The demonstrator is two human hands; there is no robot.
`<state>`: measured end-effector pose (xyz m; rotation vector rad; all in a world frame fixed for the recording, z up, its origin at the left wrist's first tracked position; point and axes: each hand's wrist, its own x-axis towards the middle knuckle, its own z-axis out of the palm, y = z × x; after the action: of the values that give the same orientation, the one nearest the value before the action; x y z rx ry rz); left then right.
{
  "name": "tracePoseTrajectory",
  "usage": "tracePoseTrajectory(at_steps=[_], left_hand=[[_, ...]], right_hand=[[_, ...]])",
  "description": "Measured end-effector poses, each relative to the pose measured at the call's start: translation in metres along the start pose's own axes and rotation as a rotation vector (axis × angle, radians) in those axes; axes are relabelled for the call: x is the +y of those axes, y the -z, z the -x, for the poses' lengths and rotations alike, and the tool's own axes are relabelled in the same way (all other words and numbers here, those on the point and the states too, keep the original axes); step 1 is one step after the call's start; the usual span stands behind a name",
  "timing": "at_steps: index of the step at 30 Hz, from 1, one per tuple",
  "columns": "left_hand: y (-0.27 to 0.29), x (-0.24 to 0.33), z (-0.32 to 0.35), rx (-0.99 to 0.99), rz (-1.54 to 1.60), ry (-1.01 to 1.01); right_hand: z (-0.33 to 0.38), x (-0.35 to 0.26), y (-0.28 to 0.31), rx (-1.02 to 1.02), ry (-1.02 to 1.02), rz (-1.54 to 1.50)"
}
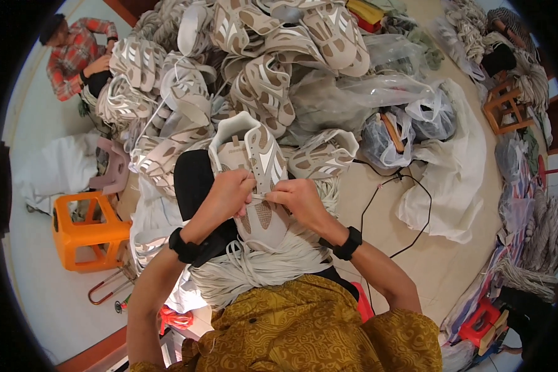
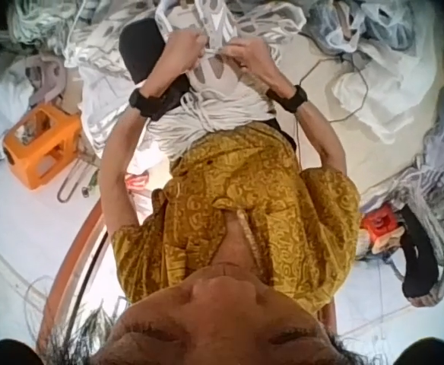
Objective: Lacing a new athletic shoe as part of a manufacturing assembly line.
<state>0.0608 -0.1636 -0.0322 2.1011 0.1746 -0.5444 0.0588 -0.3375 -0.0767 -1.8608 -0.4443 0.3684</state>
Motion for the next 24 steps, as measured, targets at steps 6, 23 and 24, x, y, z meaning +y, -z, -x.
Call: tracePoseTrajectory(at_steps=[6, 23, 24], left_hand=[[-0.004, 0.006, -0.002, -0.059, -0.069, 0.043], [-0.006, 0.005, -0.001, -0.139, -0.028, -0.009], [-0.007, 0.006, 0.0, -0.146, -0.036, -0.018]], right_hand=[[-0.004, 0.012, -0.008, 0.129, 0.357, 0.339], [-0.01, 0.022, 0.0, -0.024, 0.437, 0.429], [-0.01, 0.027, 0.001, -0.095, 0.232, 0.203]])
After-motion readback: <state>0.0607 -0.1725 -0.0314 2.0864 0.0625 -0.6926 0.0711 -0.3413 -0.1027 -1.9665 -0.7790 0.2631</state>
